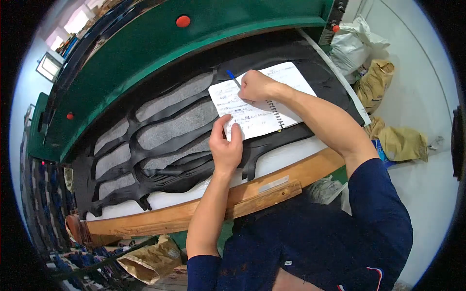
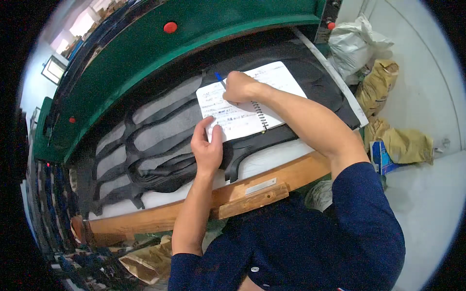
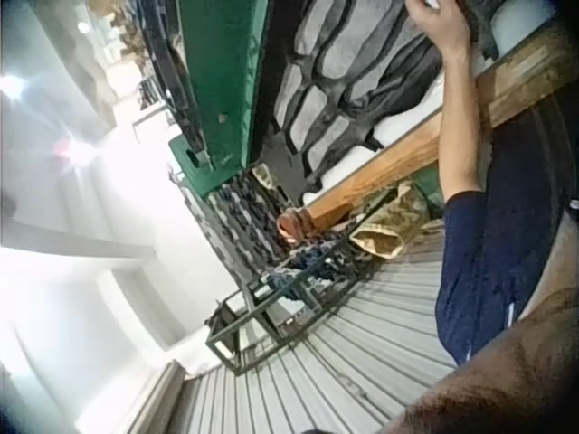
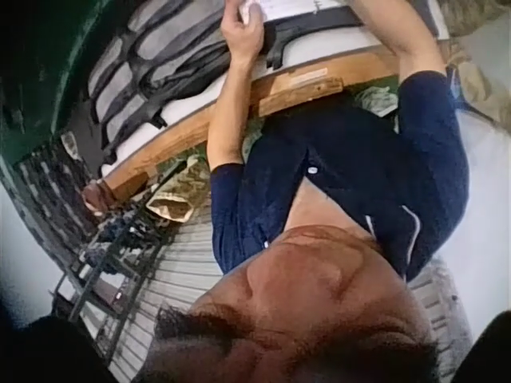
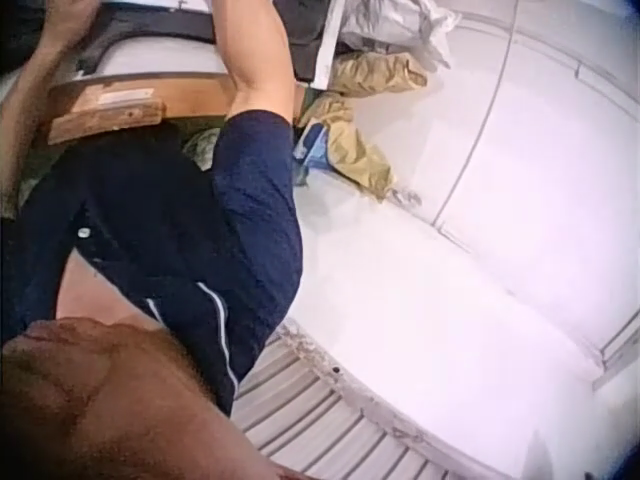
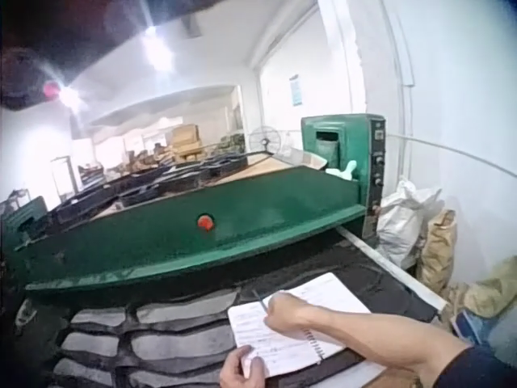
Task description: Cutting shapes out of a large sheet of black material using a press and templates.
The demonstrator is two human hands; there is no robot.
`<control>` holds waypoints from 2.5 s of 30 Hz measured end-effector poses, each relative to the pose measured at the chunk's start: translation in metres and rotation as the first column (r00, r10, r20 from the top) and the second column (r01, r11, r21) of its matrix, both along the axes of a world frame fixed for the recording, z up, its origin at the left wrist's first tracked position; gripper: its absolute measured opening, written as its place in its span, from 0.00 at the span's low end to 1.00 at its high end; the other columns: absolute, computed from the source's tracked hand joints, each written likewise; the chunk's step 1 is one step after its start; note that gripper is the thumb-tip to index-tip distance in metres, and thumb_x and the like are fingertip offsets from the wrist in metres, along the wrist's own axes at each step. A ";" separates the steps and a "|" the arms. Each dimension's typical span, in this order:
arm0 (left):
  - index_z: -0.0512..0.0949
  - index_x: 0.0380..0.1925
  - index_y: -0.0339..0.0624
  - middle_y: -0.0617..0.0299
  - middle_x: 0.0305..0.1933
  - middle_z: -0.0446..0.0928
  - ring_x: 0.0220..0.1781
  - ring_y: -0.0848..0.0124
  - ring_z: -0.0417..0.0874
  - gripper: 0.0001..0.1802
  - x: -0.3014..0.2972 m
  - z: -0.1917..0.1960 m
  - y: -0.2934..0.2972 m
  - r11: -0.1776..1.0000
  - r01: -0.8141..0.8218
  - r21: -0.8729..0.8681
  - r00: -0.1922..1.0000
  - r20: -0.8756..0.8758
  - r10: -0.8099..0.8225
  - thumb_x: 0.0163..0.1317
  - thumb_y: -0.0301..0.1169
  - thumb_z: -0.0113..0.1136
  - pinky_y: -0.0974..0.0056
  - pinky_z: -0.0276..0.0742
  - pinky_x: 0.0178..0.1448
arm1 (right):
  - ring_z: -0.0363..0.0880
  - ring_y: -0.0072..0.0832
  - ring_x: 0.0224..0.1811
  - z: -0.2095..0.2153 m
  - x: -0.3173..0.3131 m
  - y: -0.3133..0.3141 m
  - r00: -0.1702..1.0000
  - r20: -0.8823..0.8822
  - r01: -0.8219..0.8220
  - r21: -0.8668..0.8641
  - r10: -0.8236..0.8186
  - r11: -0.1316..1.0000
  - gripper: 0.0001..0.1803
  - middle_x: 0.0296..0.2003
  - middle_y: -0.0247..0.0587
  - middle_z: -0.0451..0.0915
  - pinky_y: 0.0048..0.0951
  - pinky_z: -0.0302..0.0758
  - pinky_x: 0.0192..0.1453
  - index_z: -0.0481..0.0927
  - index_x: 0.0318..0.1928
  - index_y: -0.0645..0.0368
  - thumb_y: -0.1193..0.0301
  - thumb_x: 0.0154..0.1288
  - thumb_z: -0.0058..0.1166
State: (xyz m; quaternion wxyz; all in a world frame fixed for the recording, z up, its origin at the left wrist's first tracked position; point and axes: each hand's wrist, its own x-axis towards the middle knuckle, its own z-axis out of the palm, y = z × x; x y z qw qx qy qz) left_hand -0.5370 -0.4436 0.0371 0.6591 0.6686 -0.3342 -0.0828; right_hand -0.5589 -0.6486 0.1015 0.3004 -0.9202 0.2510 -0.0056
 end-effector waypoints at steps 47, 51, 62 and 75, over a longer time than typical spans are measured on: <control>0.75 0.50 0.27 0.55 0.46 0.79 0.48 0.72 0.78 0.15 -0.004 0.004 0.004 0.999 0.029 0.023 1.000 -0.008 -0.029 0.64 0.21 0.58 0.69 0.74 0.54 | 0.69 0.15 0.25 -0.044 -0.131 -0.050 0.791 0.475 0.317 0.218 -0.384 0.923 0.08 0.22 0.30 0.74 0.22 0.66 0.28 0.74 0.28 0.61 0.72 0.57 0.60; 0.75 0.50 0.27 0.55 0.46 0.79 0.47 0.72 0.79 0.15 -0.003 0.002 0.004 1.000 0.025 0.011 0.999 0.021 -0.026 0.64 0.21 0.58 0.69 0.74 0.53 | 0.69 0.15 0.25 -0.041 -0.131 -0.050 0.801 0.485 0.300 0.185 -0.352 0.936 0.08 0.21 0.31 0.73 0.23 0.67 0.29 0.74 0.29 0.61 0.72 0.57 0.60; 0.75 0.50 0.28 0.54 0.46 0.79 0.47 0.72 0.79 0.15 -0.004 0.005 0.002 1.000 0.027 0.014 1.000 -0.008 -0.027 0.64 0.21 0.58 0.69 0.74 0.53 | 0.73 0.18 0.26 -0.041 -0.137 -0.049 0.770 0.523 0.255 0.275 -0.367 0.927 0.08 0.22 0.33 0.76 0.24 0.70 0.31 0.75 0.27 0.61 0.71 0.57 0.60; 0.76 0.49 0.28 0.55 0.45 0.80 0.46 0.72 0.79 0.15 -0.003 0.003 0.003 0.999 0.008 0.040 1.000 0.010 -0.009 0.63 0.21 0.58 0.69 0.74 0.52 | 0.72 0.17 0.23 -0.042 -0.138 -0.042 0.823 0.536 0.122 0.155 -0.188 0.980 0.08 0.22 0.31 0.76 0.23 0.68 0.27 0.75 0.28 0.60 0.71 0.58 0.60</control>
